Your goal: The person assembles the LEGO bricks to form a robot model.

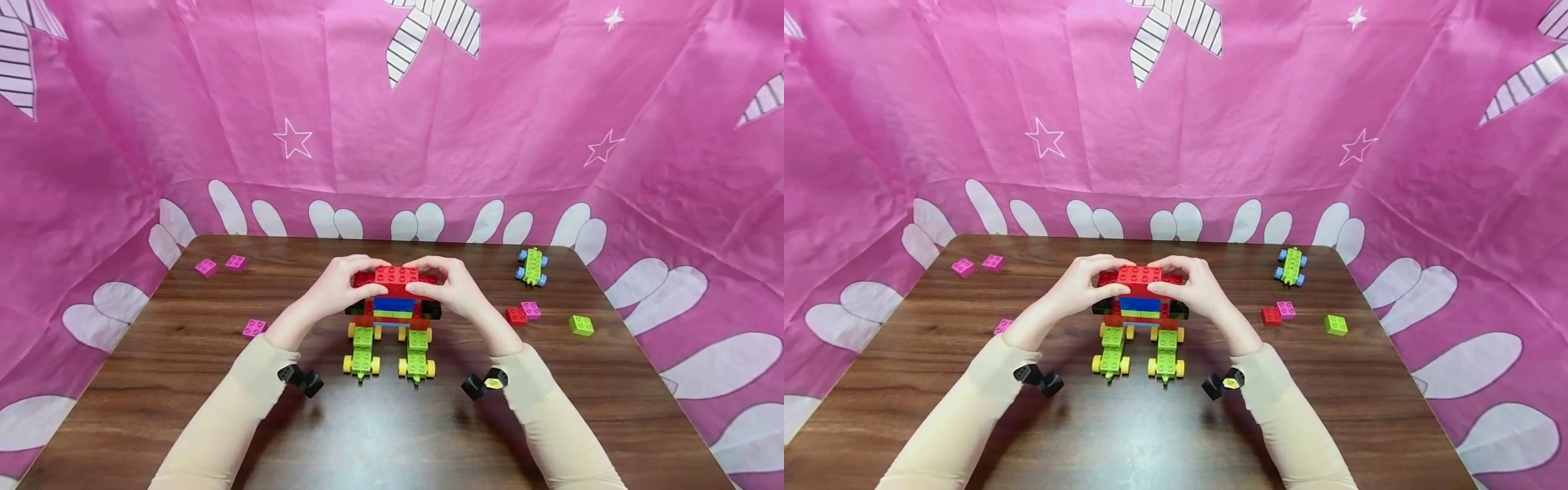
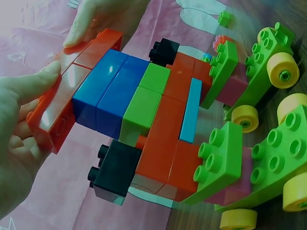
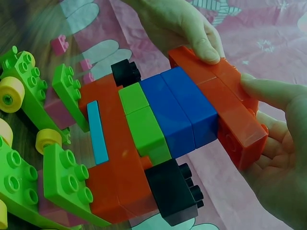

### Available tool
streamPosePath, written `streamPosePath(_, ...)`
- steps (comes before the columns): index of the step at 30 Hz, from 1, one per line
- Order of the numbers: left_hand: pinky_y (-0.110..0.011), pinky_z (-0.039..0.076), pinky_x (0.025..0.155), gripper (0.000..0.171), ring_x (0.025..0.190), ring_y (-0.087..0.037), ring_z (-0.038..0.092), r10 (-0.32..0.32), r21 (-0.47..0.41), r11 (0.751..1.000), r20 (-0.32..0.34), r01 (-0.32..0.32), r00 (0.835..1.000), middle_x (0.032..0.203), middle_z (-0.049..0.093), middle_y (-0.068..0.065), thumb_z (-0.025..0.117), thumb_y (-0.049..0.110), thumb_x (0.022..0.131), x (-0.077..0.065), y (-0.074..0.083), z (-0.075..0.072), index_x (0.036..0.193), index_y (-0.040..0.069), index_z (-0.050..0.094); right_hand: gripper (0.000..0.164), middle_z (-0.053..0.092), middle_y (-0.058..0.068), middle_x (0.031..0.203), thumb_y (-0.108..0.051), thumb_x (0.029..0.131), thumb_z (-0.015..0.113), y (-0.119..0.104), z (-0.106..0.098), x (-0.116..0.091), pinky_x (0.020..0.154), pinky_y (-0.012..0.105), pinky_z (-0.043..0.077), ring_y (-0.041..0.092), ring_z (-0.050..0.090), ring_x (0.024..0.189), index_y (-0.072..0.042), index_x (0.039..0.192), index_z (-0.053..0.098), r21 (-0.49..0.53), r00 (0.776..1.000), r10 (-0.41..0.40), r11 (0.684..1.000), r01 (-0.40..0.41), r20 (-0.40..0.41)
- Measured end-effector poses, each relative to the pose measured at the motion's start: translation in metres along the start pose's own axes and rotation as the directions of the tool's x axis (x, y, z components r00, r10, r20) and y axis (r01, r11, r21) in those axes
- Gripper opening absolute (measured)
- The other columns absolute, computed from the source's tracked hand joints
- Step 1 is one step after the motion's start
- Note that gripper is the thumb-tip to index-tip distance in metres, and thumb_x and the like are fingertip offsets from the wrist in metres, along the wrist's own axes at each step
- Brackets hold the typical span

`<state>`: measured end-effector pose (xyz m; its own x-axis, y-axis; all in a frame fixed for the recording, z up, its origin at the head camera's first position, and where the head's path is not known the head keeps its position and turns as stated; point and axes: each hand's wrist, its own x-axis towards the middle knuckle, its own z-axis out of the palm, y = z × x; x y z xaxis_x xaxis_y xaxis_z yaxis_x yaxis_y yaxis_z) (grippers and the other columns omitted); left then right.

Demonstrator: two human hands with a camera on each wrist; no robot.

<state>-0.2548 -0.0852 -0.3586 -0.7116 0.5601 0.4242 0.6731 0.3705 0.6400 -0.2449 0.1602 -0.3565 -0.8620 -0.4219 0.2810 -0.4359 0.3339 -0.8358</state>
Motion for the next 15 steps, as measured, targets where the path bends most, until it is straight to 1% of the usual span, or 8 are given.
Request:
streamPosePath(6, -0.033, 0.053, 0.076, 0.038, 0.091, -0.020, 0.060, 0.005, -0.004, 1.000, -0.023, -0.005, 1.000, 0.107, 0.069, -0.009, 0.076, 0.020, 0.083, -0.0016, -0.0014, 0.0016, 0.119, 0.008, 0.067, 0.032, 0.070, 0.011, 0.101, -0.017, 0.084, 0.074, 0.0007, 0.0008, 0.0000, 0.074, 0.028, 0.055, 0.018, 0.064, 0.085, -0.006, 0.114, 0.069, 0.010, 1.000, -0.005, 1.000, 0.005, 0.001)
streamPosePath(15, -0.031, 0.053, 0.073, 0.038, 0.088, -0.019, 0.060, 0.020, -0.002, 1.000, -0.034, -0.020, 0.999, 0.106, 0.069, -0.009, 0.076, 0.020, 0.083, -0.0025, -0.0023, 0.0038, 0.118, 0.008, 0.068, 0.033, 0.070, 0.012, 0.100, -0.017, 0.083, 0.074, 0.0021, 0.0007, 0.0001, 0.073, 0.027, 0.055, 0.019, 0.065, 0.084, -0.005, 0.113, 0.069, 0.015, 1.000, -0.001, 1.000, 0.001, -0.003)
